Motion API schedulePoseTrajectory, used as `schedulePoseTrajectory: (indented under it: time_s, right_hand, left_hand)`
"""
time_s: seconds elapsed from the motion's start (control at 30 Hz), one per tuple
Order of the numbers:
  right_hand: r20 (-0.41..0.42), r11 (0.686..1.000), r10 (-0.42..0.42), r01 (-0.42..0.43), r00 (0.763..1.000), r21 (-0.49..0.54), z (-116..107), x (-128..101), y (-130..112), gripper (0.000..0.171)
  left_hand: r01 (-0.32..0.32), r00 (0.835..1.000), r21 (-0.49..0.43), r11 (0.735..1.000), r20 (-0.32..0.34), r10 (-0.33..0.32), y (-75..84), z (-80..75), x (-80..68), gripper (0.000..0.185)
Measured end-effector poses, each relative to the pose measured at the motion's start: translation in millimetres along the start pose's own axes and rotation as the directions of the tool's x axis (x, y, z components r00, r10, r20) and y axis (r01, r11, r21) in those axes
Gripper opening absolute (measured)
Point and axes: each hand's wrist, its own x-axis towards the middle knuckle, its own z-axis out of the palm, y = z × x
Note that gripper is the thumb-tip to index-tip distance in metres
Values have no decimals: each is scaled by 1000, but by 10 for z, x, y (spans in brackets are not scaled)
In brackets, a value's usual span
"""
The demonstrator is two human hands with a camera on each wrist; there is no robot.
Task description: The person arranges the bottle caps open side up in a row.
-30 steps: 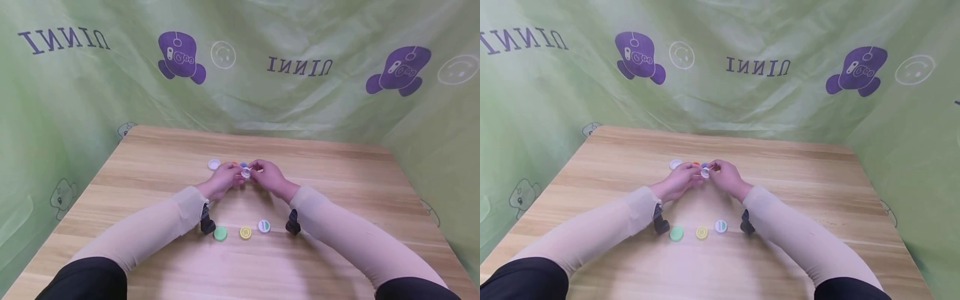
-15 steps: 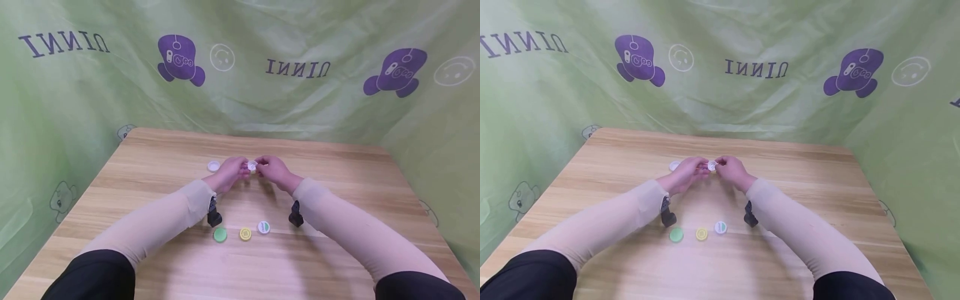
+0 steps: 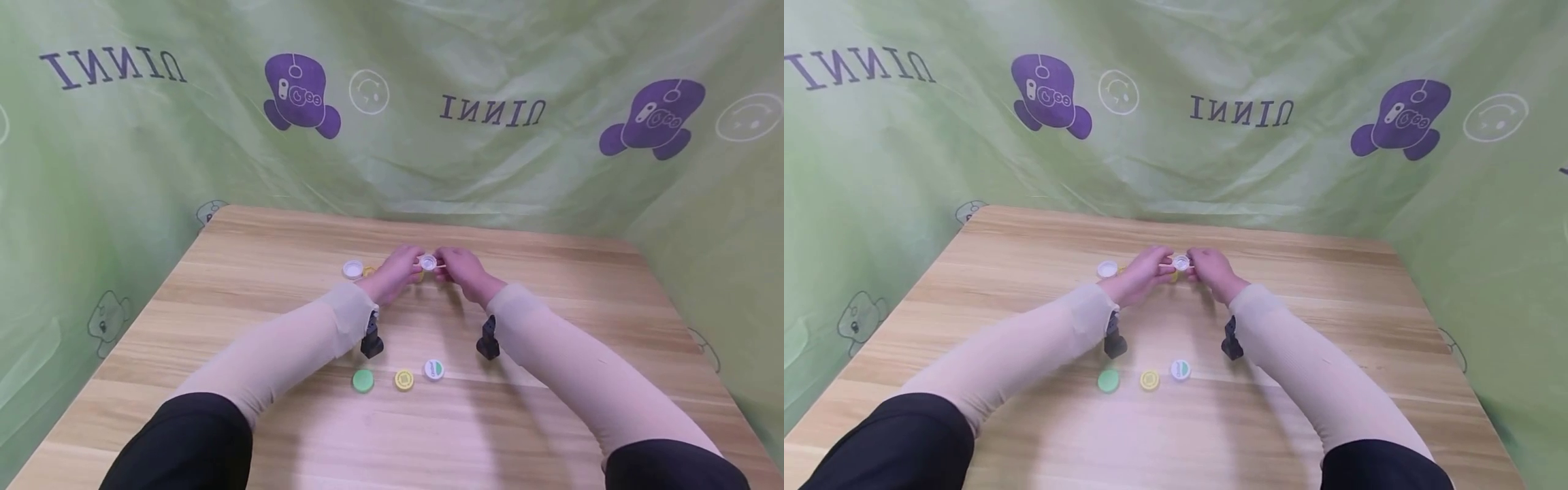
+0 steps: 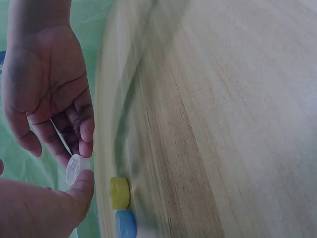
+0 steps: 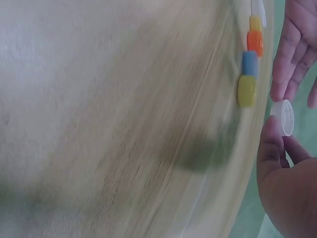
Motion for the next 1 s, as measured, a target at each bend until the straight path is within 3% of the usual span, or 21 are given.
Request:
schedulePoseTrajectory:
  time_s: [0.27,0.53,0.77,1.0]
  right_hand:
    - [15,1000,18,-18,1000,-18,-81,63,83,35]
    - [67,998,33,-30,997,-47,-150,130,175,35]
    - [74,996,65,-61,995,-60,-154,151,215,30]
    - [57,996,81,-78,995,-51,-146,155,202,30]
  left_hand:
    - [13,999,86,996,37,-17,-25,49,26,47]
    - [58,997,78,995,42,-61,-50,130,39,45]
    - [75,997,48,996,18,-76,-77,176,33,33]
    - [62,998,111,992,15,-64,-85,144,29,37]
